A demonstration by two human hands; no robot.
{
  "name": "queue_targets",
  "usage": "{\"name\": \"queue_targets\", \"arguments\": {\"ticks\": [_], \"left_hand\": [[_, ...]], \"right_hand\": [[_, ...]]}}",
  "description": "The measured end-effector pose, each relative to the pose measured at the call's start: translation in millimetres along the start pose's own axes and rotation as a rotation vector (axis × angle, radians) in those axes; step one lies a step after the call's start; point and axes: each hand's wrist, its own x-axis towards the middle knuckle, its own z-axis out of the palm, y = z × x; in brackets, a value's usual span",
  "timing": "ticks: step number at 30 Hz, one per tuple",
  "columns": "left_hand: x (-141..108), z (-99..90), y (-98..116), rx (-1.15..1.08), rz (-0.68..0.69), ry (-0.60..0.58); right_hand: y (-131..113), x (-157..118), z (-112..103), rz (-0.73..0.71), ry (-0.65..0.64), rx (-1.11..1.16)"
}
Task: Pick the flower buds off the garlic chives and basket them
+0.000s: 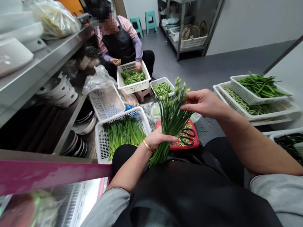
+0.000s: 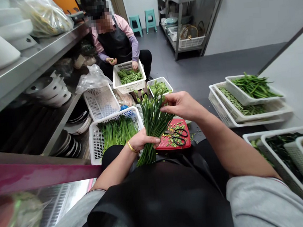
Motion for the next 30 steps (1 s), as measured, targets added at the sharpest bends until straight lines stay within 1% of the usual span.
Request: {"name": "queue_targets", "arguments": {"ticks": [3,5,8,12,15,18,20,23,25,27,30], "left_hand": [[-0.2,-1.4,1.1,-0.008,-0.011,-0.096],[-0.4,-2.8,1.2,-0.012,-0.011,-0.110],[0.1,-5.3,-0.1,0.017,-0.017,-0.105],[1.8,-6.8,-2.4,0.064,-0.016,-0.072],[2.7,-5.4,-2.4,0.059,-0.008,-0.027],[2.5,-3.8,-1.7,0.047,-0.026,-0.021],[2.1,-3.7,-1.3,0.036,-0.025,-0.017],[1.8,-4.8,-1.5,0.031,-0.029,-0.017],[1.8,-5.7,-2.2,0.029,-0.029,-0.026],[1.9,-6.2,-3.0,0.021,-0.016,-0.032],[1.6,-5.8,-3.6,0.007,-0.012,-0.038]], "right_hand": [[5.6,-0.3,-2.1,0.025,-0.005,-0.047],[10.0,-1.5,-3.8,0.045,-0.005,-0.086],[12.9,-3.4,-5.0,0.066,0.001,-0.096],[6.6,-4.6,-3.1,0.047,-0.001,-0.070],[1.7,-4.7,-0.7,0.023,0.044,-0.100],[2.1,-5.1,0.0,0.021,0.068,-0.144],[3.2,-5.7,-1.5,-0.004,0.091,-0.211],[1.2,-7.0,-7.3,-0.103,0.193,-0.385],[-2.6,-7.7,-12.1,-0.142,0.244,-0.471],[-6.1,-7.8,-15.9,-0.132,0.249,-0.493],[-7.3,-6.5,-17.7,-0.077,0.262,-0.443]]}}
